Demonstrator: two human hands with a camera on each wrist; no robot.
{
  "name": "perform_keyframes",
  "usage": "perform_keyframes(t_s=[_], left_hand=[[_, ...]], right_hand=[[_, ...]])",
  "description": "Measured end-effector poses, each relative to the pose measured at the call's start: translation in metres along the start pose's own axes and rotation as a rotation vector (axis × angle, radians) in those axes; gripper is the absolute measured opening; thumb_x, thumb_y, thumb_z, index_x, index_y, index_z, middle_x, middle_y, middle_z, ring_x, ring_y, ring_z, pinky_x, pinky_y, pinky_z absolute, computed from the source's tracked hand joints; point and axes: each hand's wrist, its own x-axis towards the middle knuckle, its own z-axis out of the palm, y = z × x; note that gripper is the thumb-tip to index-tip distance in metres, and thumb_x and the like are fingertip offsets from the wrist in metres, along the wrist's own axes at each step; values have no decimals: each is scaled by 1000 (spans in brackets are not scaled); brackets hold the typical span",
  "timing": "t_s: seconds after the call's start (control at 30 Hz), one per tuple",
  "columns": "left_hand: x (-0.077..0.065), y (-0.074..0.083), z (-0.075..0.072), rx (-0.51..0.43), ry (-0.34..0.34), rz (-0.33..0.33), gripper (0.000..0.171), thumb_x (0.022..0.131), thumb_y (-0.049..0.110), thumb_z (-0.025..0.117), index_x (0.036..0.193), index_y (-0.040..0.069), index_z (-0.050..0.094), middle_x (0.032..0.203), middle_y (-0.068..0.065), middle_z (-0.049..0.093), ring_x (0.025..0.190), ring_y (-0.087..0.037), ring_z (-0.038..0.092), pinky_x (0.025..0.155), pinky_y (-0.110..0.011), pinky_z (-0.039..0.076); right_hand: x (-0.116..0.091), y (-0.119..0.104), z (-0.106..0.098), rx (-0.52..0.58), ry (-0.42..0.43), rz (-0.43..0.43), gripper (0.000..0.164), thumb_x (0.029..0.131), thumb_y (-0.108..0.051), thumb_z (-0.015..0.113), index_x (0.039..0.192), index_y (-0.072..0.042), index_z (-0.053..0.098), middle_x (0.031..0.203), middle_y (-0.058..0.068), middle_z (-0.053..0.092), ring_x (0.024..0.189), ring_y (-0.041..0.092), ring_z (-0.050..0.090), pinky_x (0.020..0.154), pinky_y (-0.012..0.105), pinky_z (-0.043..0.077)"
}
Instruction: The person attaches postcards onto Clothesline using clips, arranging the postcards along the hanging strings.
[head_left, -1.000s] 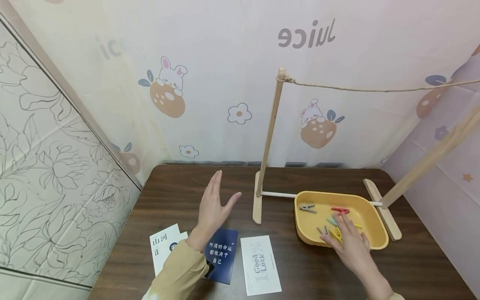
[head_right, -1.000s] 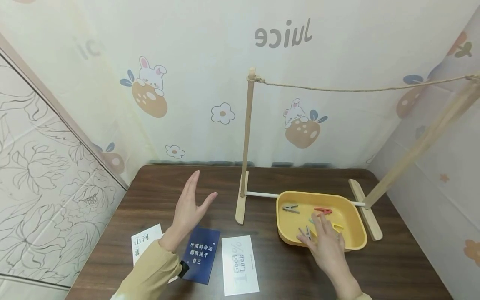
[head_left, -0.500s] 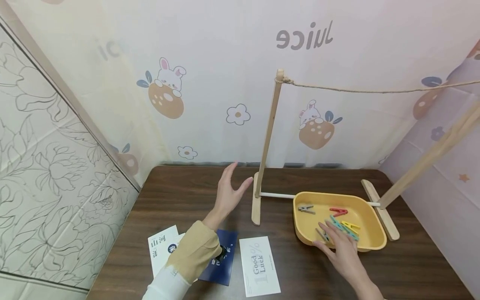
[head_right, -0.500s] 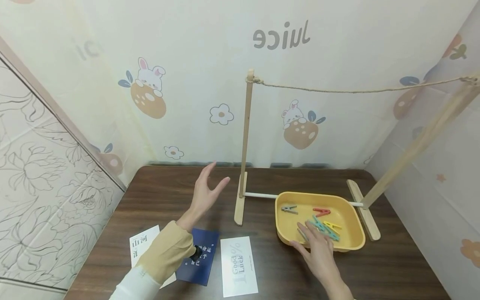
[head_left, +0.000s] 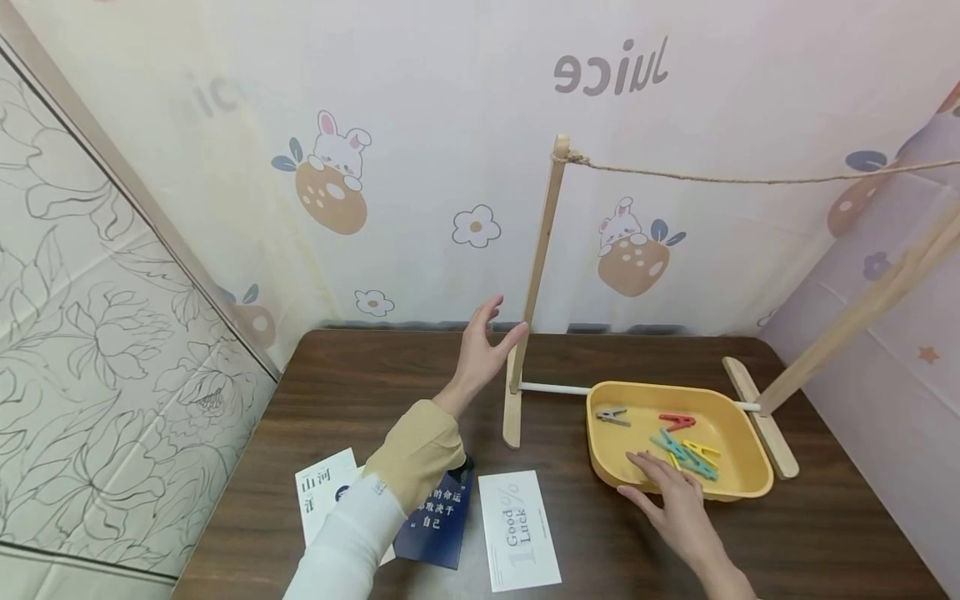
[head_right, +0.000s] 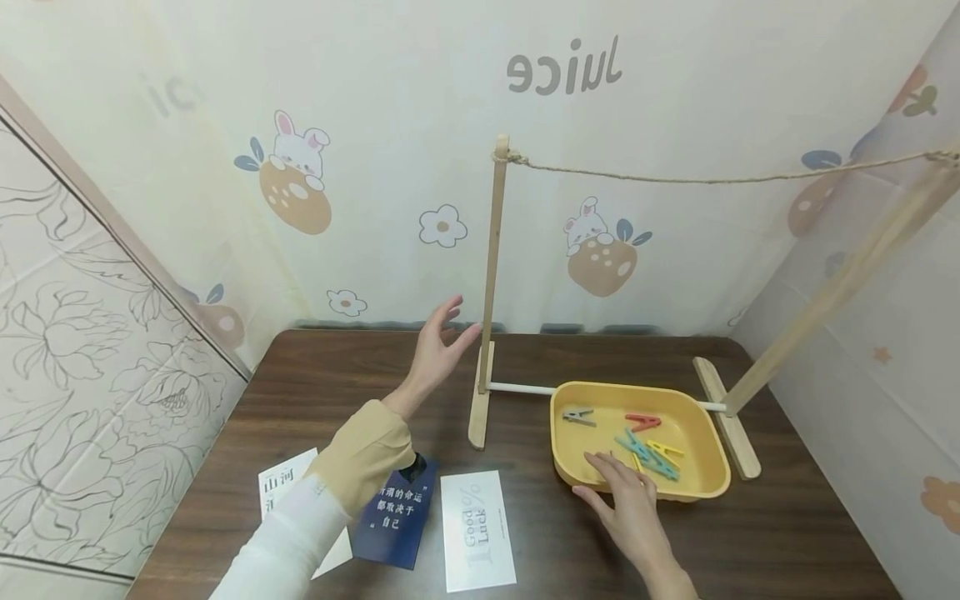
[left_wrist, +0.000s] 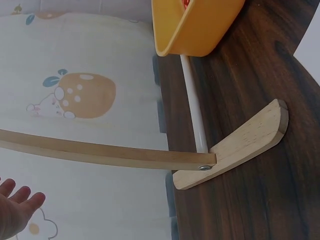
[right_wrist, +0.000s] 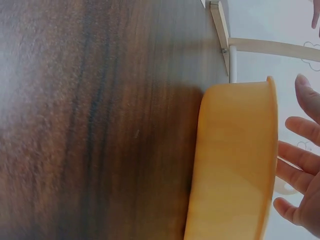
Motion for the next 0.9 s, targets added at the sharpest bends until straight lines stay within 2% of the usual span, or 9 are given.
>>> perform_keyframes(t_s=[0.2,0.4,0.6,0.77,0.9], left_hand=[[19,0,8,-21,-20,4,57,83,26,62,131,6,39,130,-8,43,116,-20,42,90,-38,38],[32,1,13,-88,-55,0,54,84,24,61,130,5,40,127,-10,46,115,-21,43,90,-38,38],[38,1,18,-114,-91,13,51,86,20,59,129,1,41,122,-13,49,113,-25,45,89,-39,38],[40,3,21,-96,-107,26,44,87,17,57,126,1,44,116,-12,53,109,-21,48,88,-37,40],[38,21,17,-128,-122,46,37,88,8,55,121,-5,46,109,-19,55,103,-28,51,84,-37,43]], right_hand=[[-1,0,2,7,-3,24,42,76,-27,69,110,-5,60,109,18,58,103,37,50,76,53,25],[-3,2,9,-6,10,28,35,77,-24,69,106,-6,63,107,18,60,101,36,53,74,49,25],[-3,2,13,-43,2,42,22,77,-20,68,97,-11,67,99,11,64,94,32,57,74,48,25],[-4,2,16,-84,29,18,14,77,-14,68,91,-14,69,90,4,66,87,27,58,72,46,25],[-3,4,18,-90,50,-2,13,76,-10,68,88,-15,69,87,3,66,86,27,57,70,45,23]])
